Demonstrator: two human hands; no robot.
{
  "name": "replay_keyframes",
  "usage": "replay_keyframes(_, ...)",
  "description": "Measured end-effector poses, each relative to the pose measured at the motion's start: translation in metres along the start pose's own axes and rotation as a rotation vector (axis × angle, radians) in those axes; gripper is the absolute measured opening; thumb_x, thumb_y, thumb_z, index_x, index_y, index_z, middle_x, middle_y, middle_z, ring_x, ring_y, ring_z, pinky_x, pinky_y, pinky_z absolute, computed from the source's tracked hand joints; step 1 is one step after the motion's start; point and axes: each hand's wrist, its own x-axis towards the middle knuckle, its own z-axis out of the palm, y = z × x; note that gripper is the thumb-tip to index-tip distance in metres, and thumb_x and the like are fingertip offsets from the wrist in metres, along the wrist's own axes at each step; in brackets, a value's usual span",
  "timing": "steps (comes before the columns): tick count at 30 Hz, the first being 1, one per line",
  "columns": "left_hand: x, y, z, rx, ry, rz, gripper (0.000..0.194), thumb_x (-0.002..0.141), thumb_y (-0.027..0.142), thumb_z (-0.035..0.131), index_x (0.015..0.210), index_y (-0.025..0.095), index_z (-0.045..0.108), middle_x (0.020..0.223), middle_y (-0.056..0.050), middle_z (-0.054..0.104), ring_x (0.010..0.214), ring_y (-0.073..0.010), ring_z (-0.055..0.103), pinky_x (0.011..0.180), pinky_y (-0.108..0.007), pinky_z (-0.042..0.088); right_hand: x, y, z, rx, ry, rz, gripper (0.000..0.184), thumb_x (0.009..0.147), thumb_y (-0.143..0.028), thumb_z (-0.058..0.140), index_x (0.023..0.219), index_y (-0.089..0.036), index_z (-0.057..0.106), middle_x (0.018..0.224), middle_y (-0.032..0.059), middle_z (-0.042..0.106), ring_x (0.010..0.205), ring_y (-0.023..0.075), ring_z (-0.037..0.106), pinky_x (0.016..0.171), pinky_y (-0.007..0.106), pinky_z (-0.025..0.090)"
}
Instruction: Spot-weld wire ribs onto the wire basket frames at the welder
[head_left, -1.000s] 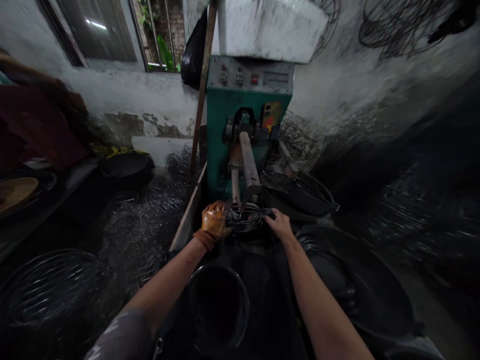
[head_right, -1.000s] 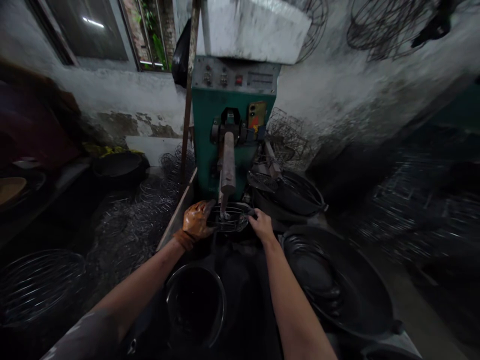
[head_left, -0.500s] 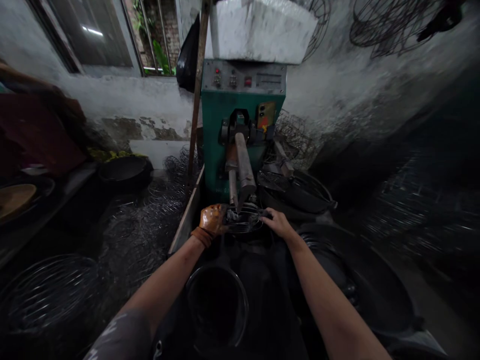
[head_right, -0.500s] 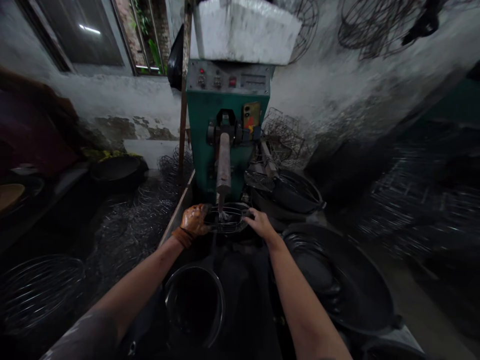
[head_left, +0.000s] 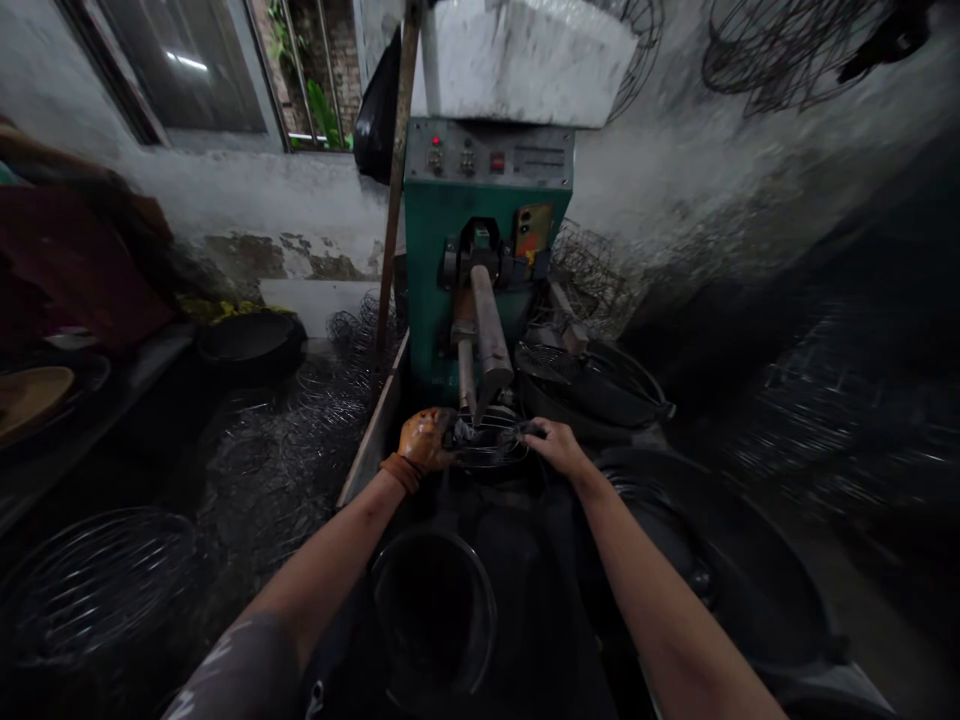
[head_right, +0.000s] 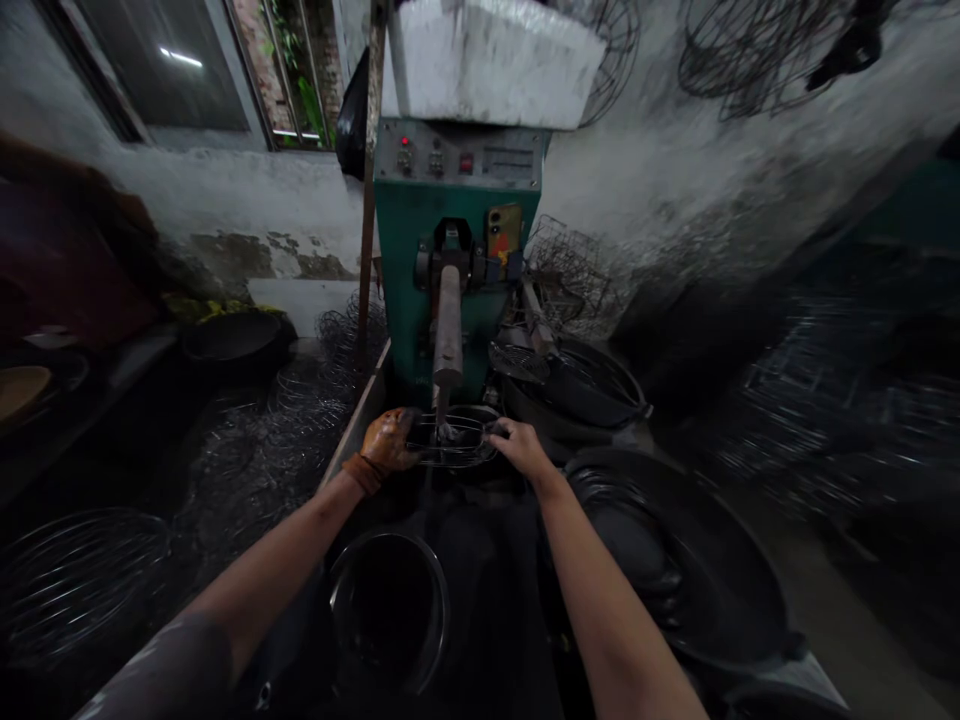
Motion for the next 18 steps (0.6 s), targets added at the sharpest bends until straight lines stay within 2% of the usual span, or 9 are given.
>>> replay_keyframes(2,-0.01,-0.009,0.004,-0.025,0.004,-0.002,0.058,0.074,0.037,0.079,0.126,0.014,0.07,0.119,-0.018,0.075,0.112,-0.0364,0.072,0.099,-0.047,0.059,-0.004,-0.008,-0.002,0.011,-0.031,-0.024,0.015,0.079,-0.036,0.072,0.079,-0.021,0.076,0.075,0.0023,0.079,0.074,0.0231,0.073,0.071,0.031,0.056)
replay_keyframes(4,-0.022,-0.019,0.011,-0.088,0.057,-0.036,0.054,0.076,0.037,0.078,0.125,0.016,0.069,0.118,-0.015,0.075,0.111,-0.0333,0.072,0.101,-0.047,0.059,-0.007,-0.018,-0.002,0.017,-0.074,-0.06,0.012,0.081,-0.033,0.072,0.082,-0.022,0.078,0.08,0.0029,0.081,0.077,0.0233,0.074,0.073,0.031,0.056)
replay_keyframes(7,-0.038,-0.033,0.02,-0.218,0.155,-0.14,0.043,0.085,0.041,0.071,0.121,0.018,0.069,0.113,-0.013,0.077,0.106,-0.0307,0.073,0.098,-0.047,0.061,-0.006,-0.034,0.005,0.001,-0.094,-0.148,0.008,0.084,-0.027,0.072,0.084,-0.023,0.078,0.086,0.0033,0.082,0.083,0.0234,0.076,0.078,0.032,0.058)
replay_keyframes(10,-0.046,-0.04,0.021,-0.356,0.215,-0.245,0.033,0.095,0.039,0.062,0.121,0.02,0.068,0.112,-0.012,0.077,0.104,-0.0288,0.073,0.095,-0.046,0.063,0.002,-0.048,0.015,-0.044,-0.064,-0.207,0.005,0.083,-0.022,0.073,0.083,-0.023,0.078,0.088,0.0036,0.082,0.084,0.0232,0.076,0.08,0.032,0.058)
replay_keyframes(12,-0.047,-0.042,0.016,-0.366,0.227,-0.275,0.033,0.092,0.036,0.068,0.121,0.02,0.067,0.113,-0.012,0.077,0.105,-0.0293,0.074,0.095,-0.047,0.064,0.01,-0.056,0.02,-0.083,-0.054,-0.22,0.005,0.082,-0.02,0.074,0.079,-0.023,0.076,0.084,0.0034,0.08,0.081,0.0227,0.075,0.078,0.031,0.057)
replay_keyframes(16,-0.047,-0.046,0.007,-0.289,0.196,-0.202,0.059,0.073,0.027,0.086,0.127,0.017,0.064,0.12,-0.015,0.076,0.112,-0.0338,0.072,0.1,-0.052,0.062,0.021,-0.063,0.025,-0.125,-0.056,-0.242,0.008,0.081,-0.018,0.076,0.074,-0.023,0.074,0.08,0.0026,0.078,0.08,0.0224,0.074,0.077,0.03,0.056)
replay_keyframes(18,-0.048,-0.047,0.006,-0.277,0.192,-0.212,0.061,0.071,0.025,0.088,0.127,0.018,0.065,0.122,-0.015,0.076,0.112,-0.0339,0.072,0.1,-0.052,0.062,0.024,-0.063,0.028,-0.127,-0.058,-0.244,0.008,0.081,-0.016,0.076,0.076,-0.023,0.075,0.082,0.003,0.078,0.082,0.0228,0.074,0.079,0.03,0.056)
